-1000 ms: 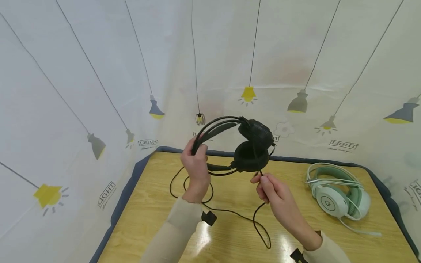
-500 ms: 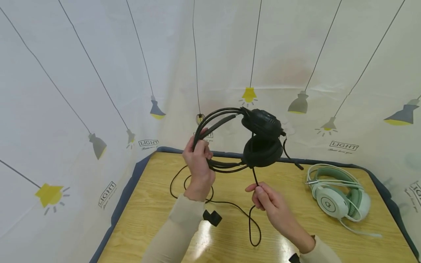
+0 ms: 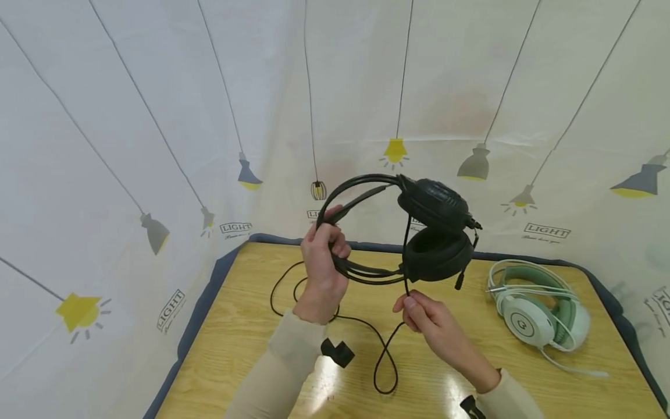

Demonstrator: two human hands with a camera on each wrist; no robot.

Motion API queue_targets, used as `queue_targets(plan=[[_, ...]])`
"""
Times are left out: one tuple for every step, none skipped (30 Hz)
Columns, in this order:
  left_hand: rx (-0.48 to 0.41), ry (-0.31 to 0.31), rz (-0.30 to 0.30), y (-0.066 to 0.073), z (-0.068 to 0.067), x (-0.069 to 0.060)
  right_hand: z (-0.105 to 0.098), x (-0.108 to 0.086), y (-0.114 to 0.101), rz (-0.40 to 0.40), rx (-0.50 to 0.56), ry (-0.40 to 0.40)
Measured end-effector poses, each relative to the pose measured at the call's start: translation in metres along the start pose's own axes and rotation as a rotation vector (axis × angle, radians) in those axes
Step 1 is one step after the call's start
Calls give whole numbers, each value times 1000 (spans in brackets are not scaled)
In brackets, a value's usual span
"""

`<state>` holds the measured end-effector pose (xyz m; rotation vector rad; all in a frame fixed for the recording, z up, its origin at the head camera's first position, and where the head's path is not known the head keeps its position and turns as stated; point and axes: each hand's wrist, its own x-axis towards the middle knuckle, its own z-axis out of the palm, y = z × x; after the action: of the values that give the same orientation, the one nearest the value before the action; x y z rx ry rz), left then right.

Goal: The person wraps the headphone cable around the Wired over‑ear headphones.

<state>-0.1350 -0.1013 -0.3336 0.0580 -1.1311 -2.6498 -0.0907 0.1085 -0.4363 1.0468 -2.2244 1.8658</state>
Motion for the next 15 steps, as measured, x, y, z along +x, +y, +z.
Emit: queue_targets(plan=[[-5, -7, -11, 0, 0, 0, 0, 0, 1, -1, -11, 1], [-12, -16, -25, 1, 0, 0, -1, 0, 2, 3, -21, 8], [-16, -27, -40, 1, 0, 0, -2, -1, 3, 13, -31, 20], [-24, -41, -61, 2, 0, 0, -3, -1, 4, 27, -34, 30], [-36, -57, -89, 3, -1, 0, -5, -2, 6, 44, -40, 41], [-56, -77, -122, 4, -1, 0, -7, -4, 8, 65, -43, 47], [-72, -95, -156, 4, -2, 0, -9, -6, 10, 80, -31, 50], [-88, -112, -191, 5, -3, 1, -12, -7, 12, 107, -13, 50], [-107, -128, -225, 6, -4, 1, -14, -9, 13, 135, 2, 48], [-125, -144, -261, 6, -5, 1, -16, -11, 15, 159, 10, 44], [-142, -162, -294, 7, -6, 1, -18, -13, 16, 184, 19, 39], [-153, -180, -319, 7, -7, 1, -20, -14, 18, 196, 22, 27], [-156, -198, -339, 8, -8, 1, -21, -14, 18, 193, 7, 14], [-161, -216, -353, 8, -9, 1, -22, -14, 19, 186, -56, 2], [-163, -233, -363, 9, -10, 1, -22, -13, 17, 185, -97, 4]])
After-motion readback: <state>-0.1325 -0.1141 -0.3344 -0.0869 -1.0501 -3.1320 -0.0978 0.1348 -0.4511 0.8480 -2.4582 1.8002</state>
